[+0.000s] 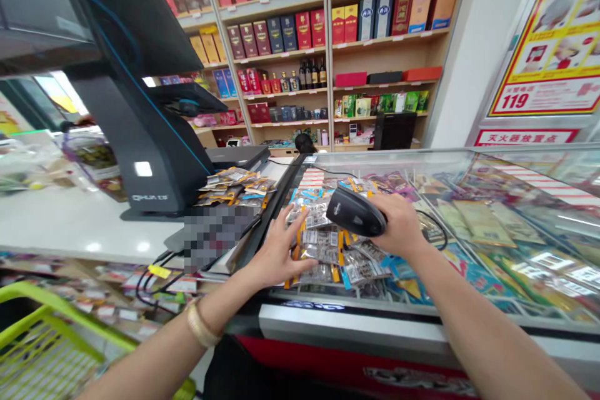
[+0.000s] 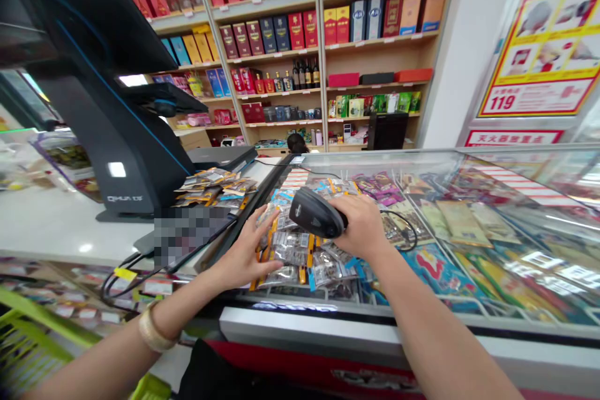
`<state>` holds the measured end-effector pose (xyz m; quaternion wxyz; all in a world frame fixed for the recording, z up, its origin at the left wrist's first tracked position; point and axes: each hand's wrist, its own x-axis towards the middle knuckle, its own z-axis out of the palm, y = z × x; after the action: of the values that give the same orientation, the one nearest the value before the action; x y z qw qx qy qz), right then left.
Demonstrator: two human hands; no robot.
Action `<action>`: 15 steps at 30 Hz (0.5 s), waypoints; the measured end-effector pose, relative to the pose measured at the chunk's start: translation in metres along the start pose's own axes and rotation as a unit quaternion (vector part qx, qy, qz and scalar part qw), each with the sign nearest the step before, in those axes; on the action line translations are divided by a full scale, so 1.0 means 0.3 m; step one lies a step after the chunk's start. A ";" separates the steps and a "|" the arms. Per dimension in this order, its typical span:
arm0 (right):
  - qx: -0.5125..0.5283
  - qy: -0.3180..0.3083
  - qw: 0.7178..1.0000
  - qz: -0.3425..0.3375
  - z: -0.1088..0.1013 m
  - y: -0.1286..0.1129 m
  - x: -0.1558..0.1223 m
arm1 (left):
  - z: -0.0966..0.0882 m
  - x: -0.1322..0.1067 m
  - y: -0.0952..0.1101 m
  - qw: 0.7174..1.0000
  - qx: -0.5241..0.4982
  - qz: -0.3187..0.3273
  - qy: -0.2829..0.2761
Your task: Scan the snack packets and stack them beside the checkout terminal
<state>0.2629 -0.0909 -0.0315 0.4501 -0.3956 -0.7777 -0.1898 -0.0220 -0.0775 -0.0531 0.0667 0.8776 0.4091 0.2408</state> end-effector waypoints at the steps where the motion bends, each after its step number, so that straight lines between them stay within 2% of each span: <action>1: -0.002 0.001 1.000 -0.004 0.001 0.000 -0.002 | 0.001 -0.002 0.013 0.999 0.024 -0.010 -0.039; 3: -0.008 0.001 1.000 -0.011 0.005 0.003 -0.007 | 0.006 0.008 0.040 0.992 0.066 -0.030 -0.106; 6: -0.025 -0.002 1.000 -0.013 0.012 0.012 -0.017 | 0.024 0.052 0.074 0.981 0.091 -0.053 -0.164; 9: -0.042 -0.006 0.999 -0.017 0.017 0.027 -0.026 | 0.042 0.102 0.092 0.976 0.094 -0.053 -0.189; 15: -0.062 -0.010 0.998 -0.023 0.022 0.050 -0.036 | 0.059 0.179 0.096 0.976 0.069 -0.035 -0.206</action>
<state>0.2741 -0.0822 -0.0451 0.4128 -0.4064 -0.7779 -0.2437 0.0356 -0.0547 -0.0398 0.0971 0.8958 0.4330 0.0239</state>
